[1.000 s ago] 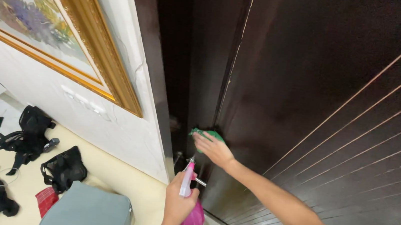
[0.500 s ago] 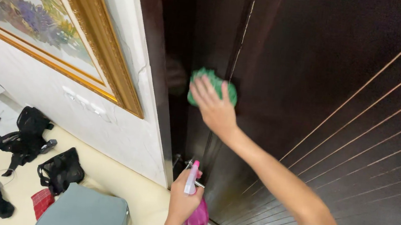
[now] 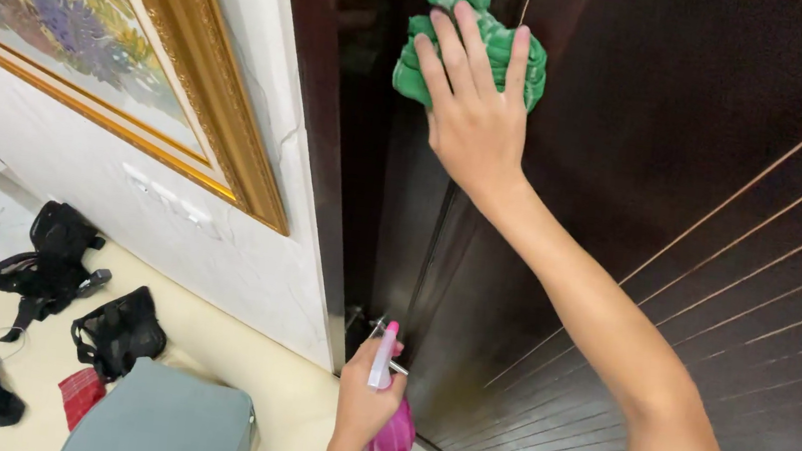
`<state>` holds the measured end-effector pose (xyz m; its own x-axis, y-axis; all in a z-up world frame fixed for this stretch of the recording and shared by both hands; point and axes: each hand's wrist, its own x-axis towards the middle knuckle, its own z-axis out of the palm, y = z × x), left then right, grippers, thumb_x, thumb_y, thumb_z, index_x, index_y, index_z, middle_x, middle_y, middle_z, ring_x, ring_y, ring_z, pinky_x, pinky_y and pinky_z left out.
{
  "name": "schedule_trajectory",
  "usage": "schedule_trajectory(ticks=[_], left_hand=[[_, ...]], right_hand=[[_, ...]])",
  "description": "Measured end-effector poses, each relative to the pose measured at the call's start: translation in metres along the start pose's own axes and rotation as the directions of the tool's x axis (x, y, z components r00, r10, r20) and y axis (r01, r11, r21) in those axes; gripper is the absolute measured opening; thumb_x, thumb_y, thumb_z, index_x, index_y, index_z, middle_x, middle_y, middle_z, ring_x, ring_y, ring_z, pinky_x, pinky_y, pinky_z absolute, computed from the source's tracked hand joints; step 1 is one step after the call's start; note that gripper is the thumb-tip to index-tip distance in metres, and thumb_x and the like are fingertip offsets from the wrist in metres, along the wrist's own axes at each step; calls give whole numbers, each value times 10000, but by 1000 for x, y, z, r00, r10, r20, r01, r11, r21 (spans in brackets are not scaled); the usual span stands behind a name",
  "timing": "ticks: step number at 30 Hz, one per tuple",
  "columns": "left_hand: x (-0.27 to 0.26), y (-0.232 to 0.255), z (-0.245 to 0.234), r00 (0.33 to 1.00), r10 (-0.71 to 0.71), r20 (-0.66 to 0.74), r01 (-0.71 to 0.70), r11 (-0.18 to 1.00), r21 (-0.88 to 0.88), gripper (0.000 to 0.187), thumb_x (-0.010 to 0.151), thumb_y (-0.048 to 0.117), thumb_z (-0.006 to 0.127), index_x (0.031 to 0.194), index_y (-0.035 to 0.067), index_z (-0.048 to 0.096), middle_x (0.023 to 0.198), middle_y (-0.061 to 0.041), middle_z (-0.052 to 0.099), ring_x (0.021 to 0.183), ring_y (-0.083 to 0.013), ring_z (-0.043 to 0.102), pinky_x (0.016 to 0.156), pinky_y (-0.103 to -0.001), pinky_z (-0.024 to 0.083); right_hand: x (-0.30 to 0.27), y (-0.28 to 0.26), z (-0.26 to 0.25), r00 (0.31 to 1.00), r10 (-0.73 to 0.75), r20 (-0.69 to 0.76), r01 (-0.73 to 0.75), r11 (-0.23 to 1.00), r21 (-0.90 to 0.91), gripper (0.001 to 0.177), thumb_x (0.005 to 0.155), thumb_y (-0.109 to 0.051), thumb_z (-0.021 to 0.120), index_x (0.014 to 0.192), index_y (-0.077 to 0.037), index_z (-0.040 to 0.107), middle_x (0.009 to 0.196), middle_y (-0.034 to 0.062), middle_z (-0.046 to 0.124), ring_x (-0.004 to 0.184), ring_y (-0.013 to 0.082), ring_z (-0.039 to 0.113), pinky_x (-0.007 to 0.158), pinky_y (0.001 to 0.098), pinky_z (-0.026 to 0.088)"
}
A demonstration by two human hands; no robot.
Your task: The person cleans various surfaces in a room using a spray bottle and a green cloth. They wipe down wooden chairs, a red bag, a yellow stool, and a dark wooden door, spraying the cleaning solution onto the surfaces before wiping them.
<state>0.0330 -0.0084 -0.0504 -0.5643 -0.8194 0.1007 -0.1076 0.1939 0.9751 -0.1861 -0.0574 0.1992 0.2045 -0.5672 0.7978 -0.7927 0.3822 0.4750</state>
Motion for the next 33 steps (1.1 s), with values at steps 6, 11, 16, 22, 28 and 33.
schedule_trajectory(ticks=[6, 11, 16, 22, 28, 33], left_hand=[[0, -4, 0, 997, 74, 17, -74, 997, 2, 351, 693, -4, 686, 1040, 40, 711, 956, -130, 725, 755, -305, 706, 703, -363, 557], [-4, 1, -16, 994, 107, -22, -106, 994, 37, 389, 679, 0, 670, 1066, 23, 704, 946, -145, 727, 812, -310, 722, 736, -359, 561], [-5, -8, -18, 996, 85, -15, -84, 995, 61, 357, 683, 6, 666, 1037, 25, 711, 926, -145, 733, 809, -311, 730, 739, -358, 566], [-5, -5, -9, 992, 126, -27, -126, 992, 21, 372, 683, 5, 669, 1053, 28, 707, 947, -139, 741, 845, -305, 735, 755, -355, 567], [1, -7, -1, 989, 149, 11, -148, 988, -35, 366, 692, 2, 671, 1056, 28, 703, 981, -135, 730, 837, -307, 737, 750, -355, 572], [0, -8, -3, 968, 247, 39, -248, 969, 23, 367, 701, -1, 674, 1067, 21, 701, 996, -145, 726, 879, -323, 730, 792, -357, 570]], right_hand=[[-131, -70, 57, 969, -153, 195, 157, 988, -9, 593, 909, -193, 573, 1491, -83, 552, 1635, 103, 432, 1558, 259, 303, 1225, 549, 239], [-274, -104, 99, 701, -558, 444, 491, 829, 266, 498, 904, -238, 550, 1384, -105, 562, 1593, 93, 438, 1522, 219, 308, 1257, 441, 231], [-168, -58, 47, 861, -371, 347, 331, 928, 170, 506, 910, -200, 585, 1409, -118, 569, 1573, 77, 478, 1506, 204, 380, 1217, 480, 281], [-112, -19, 1, 987, 35, 154, -33, 999, -17, 560, 959, -206, 609, 1512, -164, 538, 1577, 74, 489, 1499, 234, 411, 1178, 624, 253], [-268, -61, 42, 875, -254, 412, 284, 959, -13, 595, 917, -237, 578, 1497, -125, 514, 1567, 81, 477, 1505, 219, 362, 1195, 502, 262], [-243, -40, 20, 750, -407, 522, 409, 905, 118, 599, 845, -205, 577, 1436, -130, 516, 1556, 57, 473, 1490, 198, 353, 1196, 439, 303]])
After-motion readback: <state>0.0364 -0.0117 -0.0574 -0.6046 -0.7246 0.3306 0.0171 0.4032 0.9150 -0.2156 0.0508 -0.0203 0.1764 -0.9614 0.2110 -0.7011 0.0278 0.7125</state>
